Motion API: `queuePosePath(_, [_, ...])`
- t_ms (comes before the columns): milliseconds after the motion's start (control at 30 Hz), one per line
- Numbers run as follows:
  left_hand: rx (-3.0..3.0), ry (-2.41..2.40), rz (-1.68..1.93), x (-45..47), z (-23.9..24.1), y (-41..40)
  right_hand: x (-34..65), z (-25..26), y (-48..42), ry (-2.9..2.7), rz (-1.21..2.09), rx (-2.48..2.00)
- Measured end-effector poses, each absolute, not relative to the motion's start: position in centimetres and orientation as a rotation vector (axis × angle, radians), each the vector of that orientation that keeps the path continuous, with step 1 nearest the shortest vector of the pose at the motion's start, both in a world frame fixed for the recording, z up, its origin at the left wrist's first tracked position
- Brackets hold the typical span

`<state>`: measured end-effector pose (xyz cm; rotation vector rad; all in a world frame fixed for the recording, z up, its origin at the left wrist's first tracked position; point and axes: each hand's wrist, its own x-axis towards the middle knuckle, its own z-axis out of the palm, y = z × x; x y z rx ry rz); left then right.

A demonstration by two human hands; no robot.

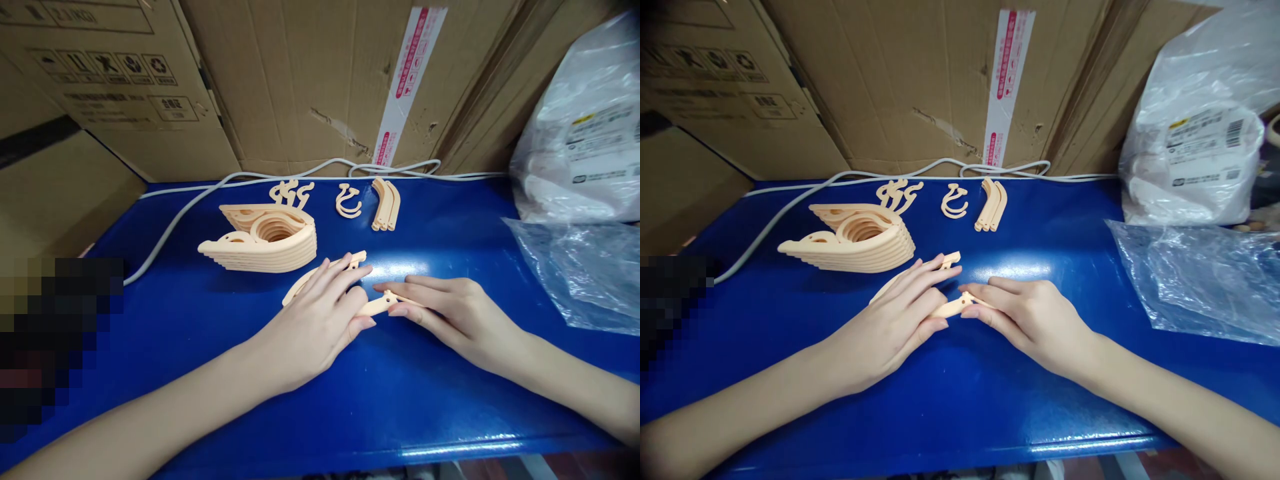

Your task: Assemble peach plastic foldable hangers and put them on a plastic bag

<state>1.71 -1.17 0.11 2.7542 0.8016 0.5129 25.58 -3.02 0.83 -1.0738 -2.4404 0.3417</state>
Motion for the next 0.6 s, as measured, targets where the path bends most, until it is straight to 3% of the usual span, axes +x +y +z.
queuePosePath(300, [2.737, 0.773, 0.486, 1.63, 0.03, -1.15, 25.54, 0.90, -3.09, -2.530, -0.101, -1.000])
queuePosePath(600, [2.738, 0.757, 0.445, 1.62, -0.03, -1.12, 25.35, 0.74, -3.13, -2.499, -0.191, -0.961])
